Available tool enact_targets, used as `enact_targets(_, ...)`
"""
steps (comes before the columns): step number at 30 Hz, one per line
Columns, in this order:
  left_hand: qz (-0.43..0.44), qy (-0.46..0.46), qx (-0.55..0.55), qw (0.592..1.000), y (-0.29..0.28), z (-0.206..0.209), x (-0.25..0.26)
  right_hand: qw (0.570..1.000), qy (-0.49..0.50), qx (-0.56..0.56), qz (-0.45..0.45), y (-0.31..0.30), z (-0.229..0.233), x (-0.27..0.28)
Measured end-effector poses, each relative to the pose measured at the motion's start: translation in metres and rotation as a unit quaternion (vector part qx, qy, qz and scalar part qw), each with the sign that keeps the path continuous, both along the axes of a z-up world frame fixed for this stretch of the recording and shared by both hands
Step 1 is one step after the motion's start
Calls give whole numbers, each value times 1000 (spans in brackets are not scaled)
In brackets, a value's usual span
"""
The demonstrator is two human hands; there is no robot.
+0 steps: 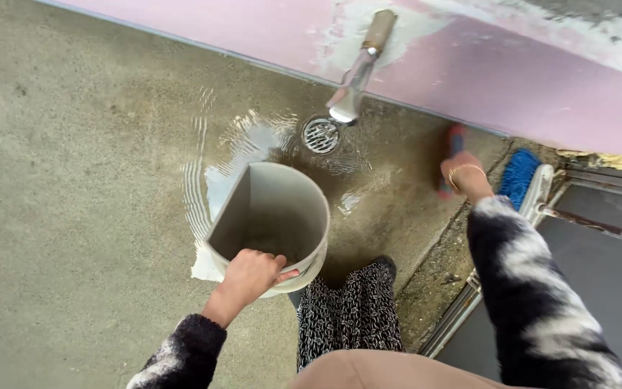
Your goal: Cleaning a concrete floor by pouring water from a bucket and sweeping it into a drain with a hand broom
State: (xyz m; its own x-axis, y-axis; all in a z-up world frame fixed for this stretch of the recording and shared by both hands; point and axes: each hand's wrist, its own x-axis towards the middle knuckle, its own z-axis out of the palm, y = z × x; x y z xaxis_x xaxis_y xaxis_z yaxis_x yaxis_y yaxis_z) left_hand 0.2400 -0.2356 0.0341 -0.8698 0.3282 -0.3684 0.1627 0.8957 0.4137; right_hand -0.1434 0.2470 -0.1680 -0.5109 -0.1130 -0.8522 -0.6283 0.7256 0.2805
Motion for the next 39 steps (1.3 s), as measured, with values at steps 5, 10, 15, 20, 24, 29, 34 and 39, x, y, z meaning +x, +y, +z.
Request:
enact_targets(5,15,18,14,1000,-11,1,18,966,103,-181,-152,-214,66,38)
enact_targets(10,26,40,28,998,-25,2,34,955,63,-156,-244,-300,89,74)
enact_targets(15,34,-21,29,999,-44,13,57,980,-7,-78,-184,-267,221,96)
enact_targets(20,16,-72,15,997,-63,18,71,944,96,-11,-315,-196,111,65)
enact_targets(24,-29,-156,-10,987,-70,11,75,948,57,-38,-311,-284,95,64)
enact_targets(29,-21,-138,2,990,-67,0,82,941,27,-92,-324,-353,153,112)
enact_targets(34,-53,-191,4,980,-63,-1,71,923,13,-153,-354,-264,201,158)
enact_targets(39,-36,-159,29,986,-65,4,63,887,77,-1,-456,-54,109,216)
